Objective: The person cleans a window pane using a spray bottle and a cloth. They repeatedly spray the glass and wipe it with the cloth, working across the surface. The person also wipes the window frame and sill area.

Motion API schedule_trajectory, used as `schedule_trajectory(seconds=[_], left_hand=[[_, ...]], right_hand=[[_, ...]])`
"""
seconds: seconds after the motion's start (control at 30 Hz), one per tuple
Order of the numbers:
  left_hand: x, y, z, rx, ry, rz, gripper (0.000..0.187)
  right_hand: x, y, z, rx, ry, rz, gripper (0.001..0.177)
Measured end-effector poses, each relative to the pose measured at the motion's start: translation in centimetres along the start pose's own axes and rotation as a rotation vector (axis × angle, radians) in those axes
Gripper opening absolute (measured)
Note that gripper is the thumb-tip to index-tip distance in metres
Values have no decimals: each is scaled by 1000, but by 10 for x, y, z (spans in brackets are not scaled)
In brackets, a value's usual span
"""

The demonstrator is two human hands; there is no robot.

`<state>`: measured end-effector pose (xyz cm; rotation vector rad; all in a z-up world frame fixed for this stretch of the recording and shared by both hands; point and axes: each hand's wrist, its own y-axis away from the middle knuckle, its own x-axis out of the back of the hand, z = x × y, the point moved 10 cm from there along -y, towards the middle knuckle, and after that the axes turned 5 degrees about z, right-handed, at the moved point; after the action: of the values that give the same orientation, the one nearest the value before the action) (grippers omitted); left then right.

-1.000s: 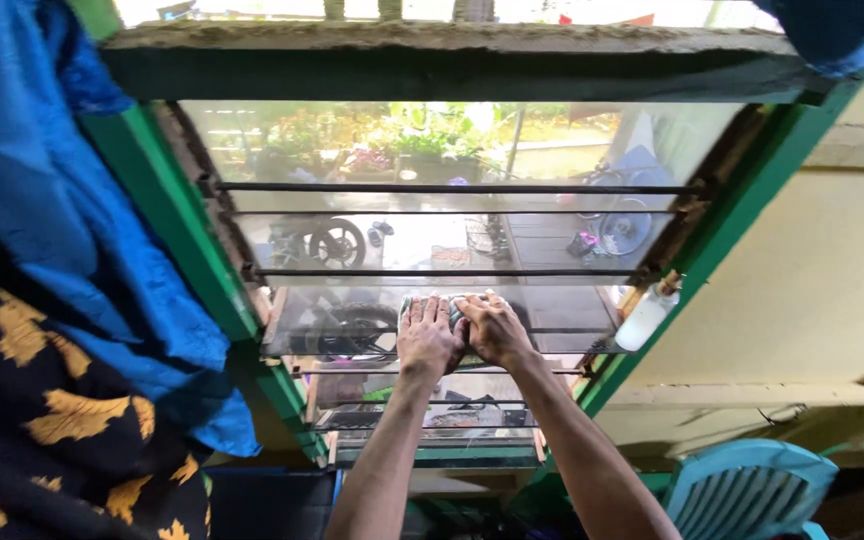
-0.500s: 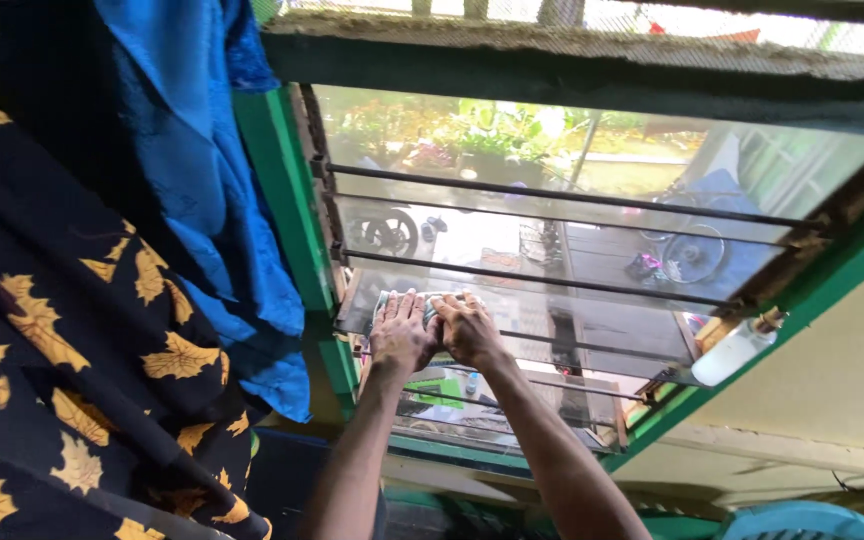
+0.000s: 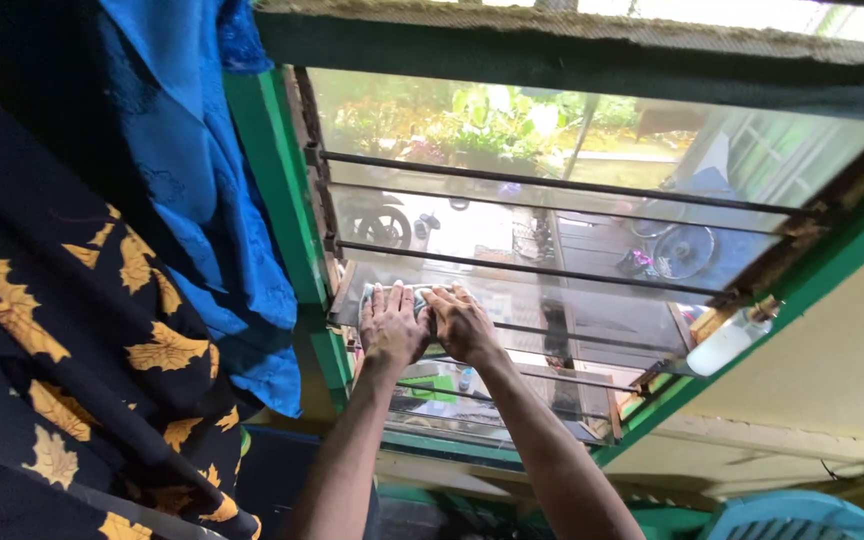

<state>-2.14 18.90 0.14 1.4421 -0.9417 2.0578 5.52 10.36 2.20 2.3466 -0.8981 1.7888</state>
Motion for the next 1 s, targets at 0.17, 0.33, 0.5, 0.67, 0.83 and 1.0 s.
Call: schedule_trajectory(seconds=[0.17,0.33,0.5,0.67,0.83,1.0], left_hand=[[-8,2,16,-14,19,-54,68],[-16,2,59,-63,36,-122,69],[-28,14,110,-134,71,-144,70],[-26,31,150,-177,112,-136,69],[-17,50,168,-187,152,-170,69],[-2,59,164,-200,139,-190,73]], right_hand=[[13,12,7,-26,-3,16,44],[28,29,45,-96,9,9,46],[41,54,94,-159,22,22,45],[74,84,107,-174,33,35,45],[81,101,116,-125,61,87,46],[60,99,127,-137,92,79,50]])
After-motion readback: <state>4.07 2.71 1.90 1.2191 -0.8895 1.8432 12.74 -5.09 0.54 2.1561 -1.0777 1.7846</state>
